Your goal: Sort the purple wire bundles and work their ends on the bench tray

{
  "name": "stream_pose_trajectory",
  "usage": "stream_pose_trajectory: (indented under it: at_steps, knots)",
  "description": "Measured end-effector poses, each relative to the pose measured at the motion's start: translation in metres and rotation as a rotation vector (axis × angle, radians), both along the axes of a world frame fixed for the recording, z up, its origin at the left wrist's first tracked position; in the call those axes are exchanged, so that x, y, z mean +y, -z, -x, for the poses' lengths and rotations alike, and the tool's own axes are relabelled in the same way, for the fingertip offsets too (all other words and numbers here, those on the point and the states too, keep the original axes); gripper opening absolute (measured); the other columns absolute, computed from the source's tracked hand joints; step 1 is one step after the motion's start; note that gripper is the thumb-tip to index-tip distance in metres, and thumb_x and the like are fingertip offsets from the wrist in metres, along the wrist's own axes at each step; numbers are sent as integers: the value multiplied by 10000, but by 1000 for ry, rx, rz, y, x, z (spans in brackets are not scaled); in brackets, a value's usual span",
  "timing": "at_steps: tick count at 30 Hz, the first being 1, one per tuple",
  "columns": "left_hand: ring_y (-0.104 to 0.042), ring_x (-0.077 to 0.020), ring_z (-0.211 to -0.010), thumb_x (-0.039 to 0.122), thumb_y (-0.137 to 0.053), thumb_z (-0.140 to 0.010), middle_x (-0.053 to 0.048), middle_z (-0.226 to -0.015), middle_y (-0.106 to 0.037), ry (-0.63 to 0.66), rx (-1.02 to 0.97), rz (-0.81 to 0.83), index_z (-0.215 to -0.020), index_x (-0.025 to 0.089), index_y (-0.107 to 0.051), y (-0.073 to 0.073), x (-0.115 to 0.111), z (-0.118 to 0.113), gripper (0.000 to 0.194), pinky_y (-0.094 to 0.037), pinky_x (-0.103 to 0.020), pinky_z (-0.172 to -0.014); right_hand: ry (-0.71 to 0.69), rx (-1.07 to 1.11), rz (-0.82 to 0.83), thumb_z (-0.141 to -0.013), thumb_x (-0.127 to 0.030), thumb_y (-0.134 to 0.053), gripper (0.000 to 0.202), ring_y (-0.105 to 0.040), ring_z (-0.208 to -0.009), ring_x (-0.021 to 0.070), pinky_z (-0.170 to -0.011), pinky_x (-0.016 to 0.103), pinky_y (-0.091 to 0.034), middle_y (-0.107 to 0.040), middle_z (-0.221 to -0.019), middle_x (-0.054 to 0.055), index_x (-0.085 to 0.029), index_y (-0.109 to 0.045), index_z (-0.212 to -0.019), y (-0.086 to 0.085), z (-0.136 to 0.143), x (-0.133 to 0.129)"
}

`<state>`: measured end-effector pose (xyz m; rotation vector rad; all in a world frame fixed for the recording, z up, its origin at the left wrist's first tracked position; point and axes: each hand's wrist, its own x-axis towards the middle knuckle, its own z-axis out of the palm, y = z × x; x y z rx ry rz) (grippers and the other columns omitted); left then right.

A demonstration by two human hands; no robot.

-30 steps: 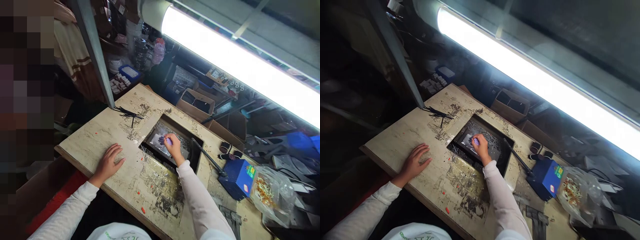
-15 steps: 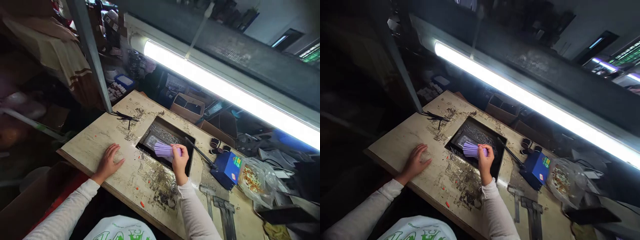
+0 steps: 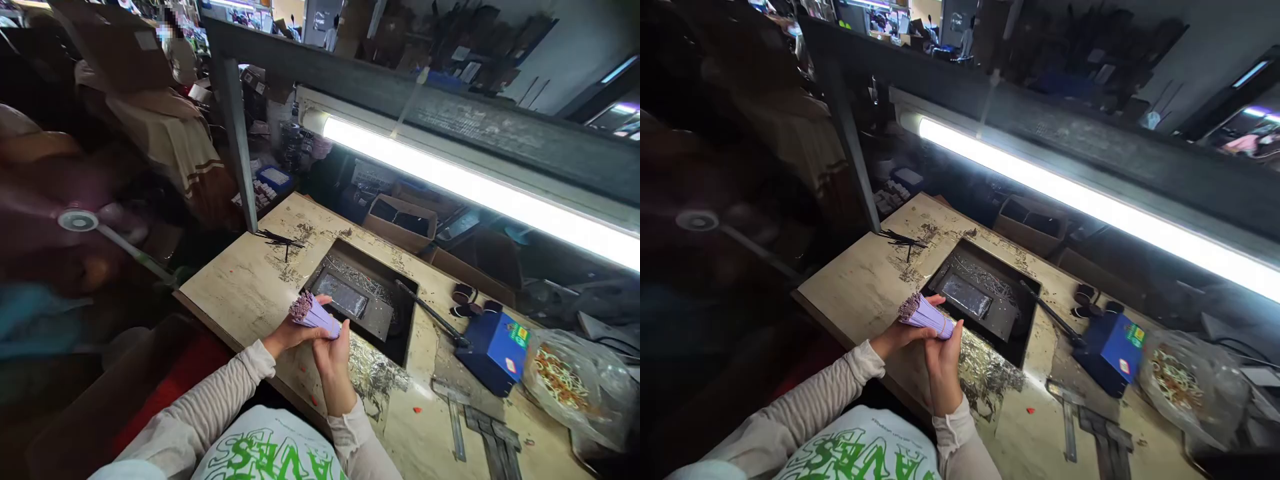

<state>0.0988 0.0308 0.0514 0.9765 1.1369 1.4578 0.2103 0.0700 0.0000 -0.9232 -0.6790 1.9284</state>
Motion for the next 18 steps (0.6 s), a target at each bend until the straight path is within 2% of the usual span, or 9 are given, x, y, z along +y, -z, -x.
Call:
stream_pose_trajectory:
  at_steps: [2, 4, 7, 9, 13, 18]
  knots:
    - [-538, -306, -1219, 364, -806, -622, -144, -1307, -586, -37, 15, 116, -1186, 184, -621, -6, -7, 8, 620, -389, -476, -1075, -92, 17, 84, -845, -688, -375, 537, -668, -905, 237, -786, 426, -564, -700, -933, 78, -222, -626, -932, -1, 0, -10]
    - [-620, -293, -1098, 375, -794, -630, -128, -1170, -674, -59, 71, 217, -1111, 167, -664, -8, -12, 16, 540, -452, -462, -1011, -126, 18, 147, -848, -652, -427, 482, -676, -848, 220, -746, 406, -571, -705, -895, 65, -222, -630, -921, -1, -4, -12]
    - [-653, -263, -1018, 357, -793, -633, -88, -1064, -717, -97, 232, 198, -1061, 174, -686, -4, -16, 29, 477, -492, -414, -962, -114, 17, 165, -826, -556, -559, 335, -675, -793, 187, -727, 366, -575, -695, -847, 31, -232, -628, -879, 2, -11, -8]
    - [-661, -252, -987, 335, -803, -615, -69, -1042, -723, -117, 306, 162, -1047, 182, -686, 4, -18, 38, 473, -507, -399, -939, -123, -12, 125, -799, -503, -627, 290, -672, -779, 175, -694, 335, -577, -688, -865, 25, -227, -630, -888, 4, -15, -4]
    - [-665, -260, -954, 284, -830, -545, -57, -1002, -731, -120, 360, 206, -972, 190, -702, 21, -19, 48, 455, -504, -427, -945, -142, -122, 38, -721, -420, -739, 293, -656, -726, 140, -636, 270, -565, -662, -864, 6, -217, -624, -900, 8, -19, -3]
    - [-653, -252, -998, 289, -830, -536, -29, -995, -735, -125, 314, 230, -897, 236, -723, 25, -15, 47, 380, -471, -416, -1004, -121, -298, -173, -708, -414, -745, 312, -627, -778, 143, -711, 302, -552, -618, -903, 6, -219, -614, -914, 14, -22, -8]
